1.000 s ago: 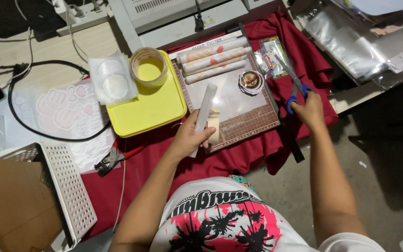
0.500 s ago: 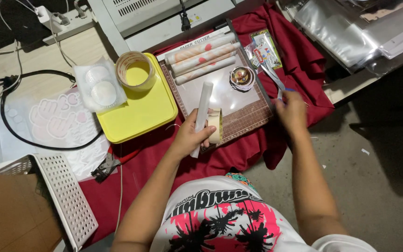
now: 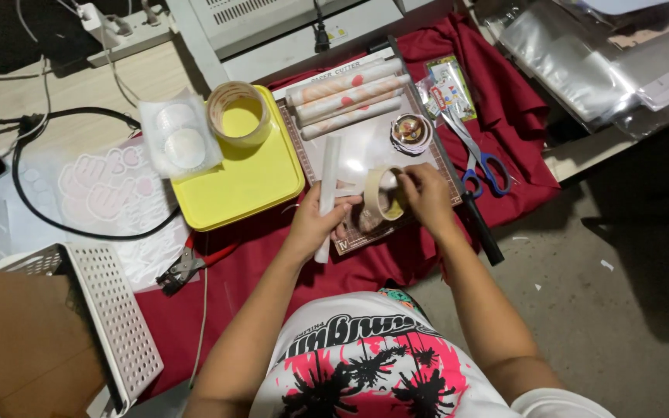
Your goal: Rolling printed vinyl sticker sheets and securing them with masking tape.
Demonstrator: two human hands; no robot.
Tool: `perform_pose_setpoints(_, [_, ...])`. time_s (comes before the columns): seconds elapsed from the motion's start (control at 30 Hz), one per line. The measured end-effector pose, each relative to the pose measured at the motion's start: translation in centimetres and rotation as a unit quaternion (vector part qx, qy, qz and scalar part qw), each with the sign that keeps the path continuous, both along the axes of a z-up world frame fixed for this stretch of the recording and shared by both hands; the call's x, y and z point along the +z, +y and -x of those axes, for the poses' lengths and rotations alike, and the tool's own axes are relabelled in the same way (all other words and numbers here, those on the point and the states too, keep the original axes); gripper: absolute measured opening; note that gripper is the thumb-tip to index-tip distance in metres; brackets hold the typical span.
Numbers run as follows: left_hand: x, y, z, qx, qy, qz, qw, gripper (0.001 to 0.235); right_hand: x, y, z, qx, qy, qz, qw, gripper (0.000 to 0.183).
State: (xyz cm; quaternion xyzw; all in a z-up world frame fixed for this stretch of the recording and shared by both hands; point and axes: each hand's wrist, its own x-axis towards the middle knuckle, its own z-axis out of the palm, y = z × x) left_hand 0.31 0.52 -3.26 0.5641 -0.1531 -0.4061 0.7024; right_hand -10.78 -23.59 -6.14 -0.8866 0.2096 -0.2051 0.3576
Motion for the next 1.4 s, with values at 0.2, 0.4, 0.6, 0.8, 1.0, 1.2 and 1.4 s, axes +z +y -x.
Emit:
perform_pose_setpoints(0.2, [2.2,0.9,0.1,0.0,0.021,0.007,1.0,0.044,-3.3,-1.9,0.3,-0.03,0.067,0.116,0.99,0.018])
perform_pose_setpoints(0.4, [2.2,1.0,0.1,-0.014,0.067,0.086,0.994,0.046,1.3,0.7,-1.1,-0.017,-0.062,0.157,0.986,0.024])
perform_pose_setpoints(0.6, [3.0,0.9,0.5,0.017,0.039,0.062,0.997,0.048,8.8,7.1,-2.4,0.112,-0.06,-0.332,0.935,0.018])
perform_pose_setpoints(0.8, [4.7,1.6,0.3,0.017,0.034,0.074,0.997,0.048,8.7,8.4,-3.8,0.14,-0.097,-0.365,0.915,0.009])
perform_pose_setpoints(1.0, [6.8,1.8,0.6,0.034,-0.063,0.021,0.997,0.048,7.5,9.0,-4.4,0.11,-0.129,-0.304,0.938,0.01])
perform_pose_setpoints(1.2, [5.6,2.2,-0.8,0.121,-0.1,-0.016,0.987,0.039,9.1,9.8,-4.4,0.117,-0.154,-0.364,0.911,0.009])
perform_pose_setpoints(1.4, [5.5,2.2,-0.7,0.131,-0.099,-0.01,0.986,0.038,9.6,11.7,-4.9,0.221,-0.127,-0.397,0.882,0.009])
